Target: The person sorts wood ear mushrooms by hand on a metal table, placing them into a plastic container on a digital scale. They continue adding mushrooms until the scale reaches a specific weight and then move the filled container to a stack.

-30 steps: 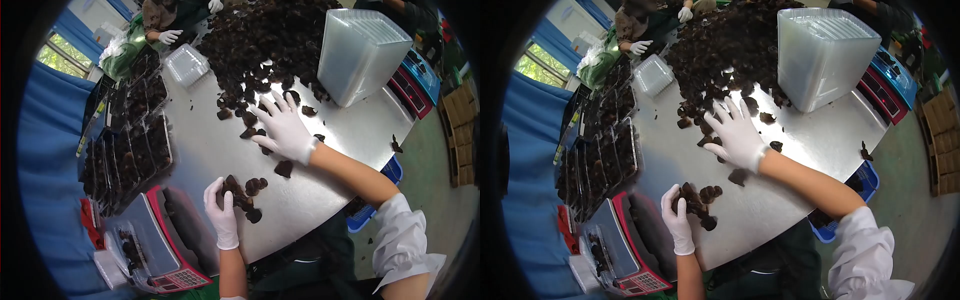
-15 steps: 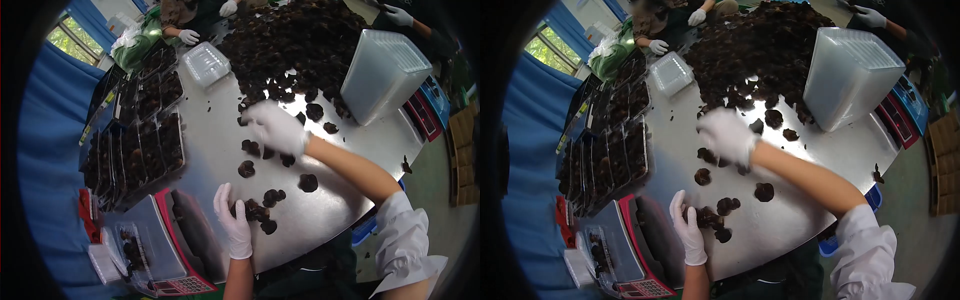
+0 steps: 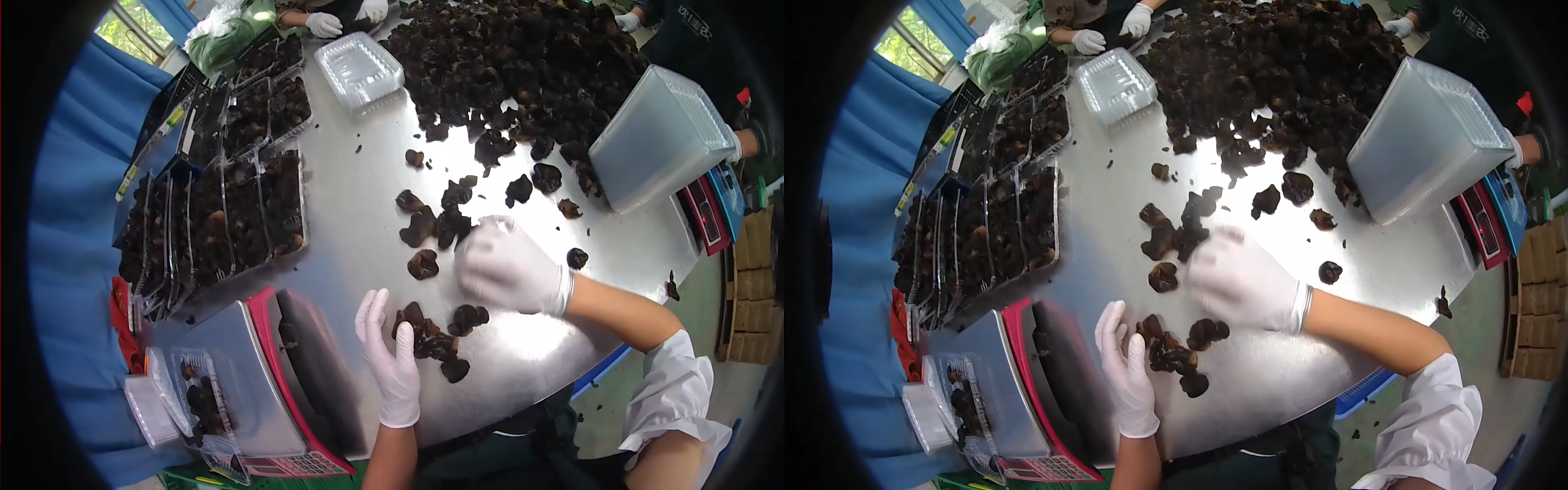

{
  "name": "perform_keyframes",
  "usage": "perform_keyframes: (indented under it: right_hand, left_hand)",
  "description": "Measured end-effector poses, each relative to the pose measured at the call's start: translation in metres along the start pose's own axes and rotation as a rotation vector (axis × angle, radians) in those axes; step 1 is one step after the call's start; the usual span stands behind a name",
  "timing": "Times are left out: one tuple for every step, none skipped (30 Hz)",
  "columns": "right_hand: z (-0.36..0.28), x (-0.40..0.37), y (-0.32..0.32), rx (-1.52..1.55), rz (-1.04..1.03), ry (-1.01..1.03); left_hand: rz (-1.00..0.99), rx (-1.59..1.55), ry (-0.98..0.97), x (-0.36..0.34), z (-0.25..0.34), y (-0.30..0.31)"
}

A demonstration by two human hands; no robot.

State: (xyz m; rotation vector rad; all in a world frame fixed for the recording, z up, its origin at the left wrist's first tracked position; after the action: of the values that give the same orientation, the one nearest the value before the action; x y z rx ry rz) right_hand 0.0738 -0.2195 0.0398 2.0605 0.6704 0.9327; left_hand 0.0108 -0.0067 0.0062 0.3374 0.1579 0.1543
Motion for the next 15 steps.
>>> perform_keyframes:
  right_hand:
    - [0.014,0.001,0.007,-0.010,0.059,-0.088]
    - [0.030,0.008,0.016,-0.135,0.156,-0.101]
    - [0.039,0.013,0.019,-0.260,0.255,-0.112]
    - [0.041,0.016,0.009,-0.260,0.255,-0.112]
    - [0.046,0.019,-0.006,-0.353,0.156,-0.164]
    - [0.047,0.025,-0.016,-0.443,0.056,-0.216]
    - [0.027,0.032,-0.027,-0.154,0.016,-0.255]
    - [0.012,0.027,-0.048,-0.129,-0.021,-0.158]
    - [-0.019,0.026,-0.052,-0.217,-0.090,-0.057]
    - [-0.043,0.020,-0.057,-0.180,-0.126,-0.035]
    - [-0.064,0.017,-0.054,-0.182,-0.209,-0.003]
    - [-0.077,0.014,-0.050,-0.114,-0.157,0.052]
    - [-0.085,0.010,-0.045,-0.047,-0.104,0.105]
    - [-0.083,0.007,-0.034,0.007,-0.025,0.155]
    - [-0.068,0.002,-0.024,0.038,0.045,0.159]
  left_hand:
    - [0.002,-0.016,-0.002,-0.001,0.000,0.001]
    - [0.008,-0.027,-0.012,-0.001,-0.002,0.001]
    - [0.005,-0.023,-0.005,-0.002,-0.004,0.001]
    - [0.005,-0.034,-0.007,-0.002,-0.004,0.001]
    - [0.005,-0.044,-0.015,-0.001,-0.004,0.000]
    - [0.004,-0.043,-0.020,-0.001,-0.004,0.000]
    - [0.038,-0.071,-0.012,-0.001,-0.005,0.001]
    - [0.072,-0.101,-0.002,-0.002,-0.005,0.002]
    - [0.071,-0.100,0.001,-0.003,-0.005,0.003]
    - [0.104,-0.076,-0.024,-0.002,-0.004,0.006]
    - [0.138,-0.052,-0.047,-0.002,-0.003,0.009]
    - [0.150,-0.046,-0.059,-0.001,-0.006,0.011]
    - [0.146,-0.045,-0.054,0.000,-0.006,0.012]
    - [0.142,-0.051,-0.036,0.001,-0.007,0.012]
    - [0.137,-0.057,-0.016,0.000,-0.007,0.012]
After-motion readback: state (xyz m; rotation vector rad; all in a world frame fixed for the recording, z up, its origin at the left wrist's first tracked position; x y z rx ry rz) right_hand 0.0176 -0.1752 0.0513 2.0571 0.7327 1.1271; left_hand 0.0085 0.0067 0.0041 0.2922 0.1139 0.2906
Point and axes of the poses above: each hand's wrist, its own x-axis towards the middle knuckle, its own y-axis out of the back of the hand, z = x × y, the point moved 4 cm from there along x, towards the middle knuckle, and after that the axes turned 15 degrees about y, right-handed, at the moved point
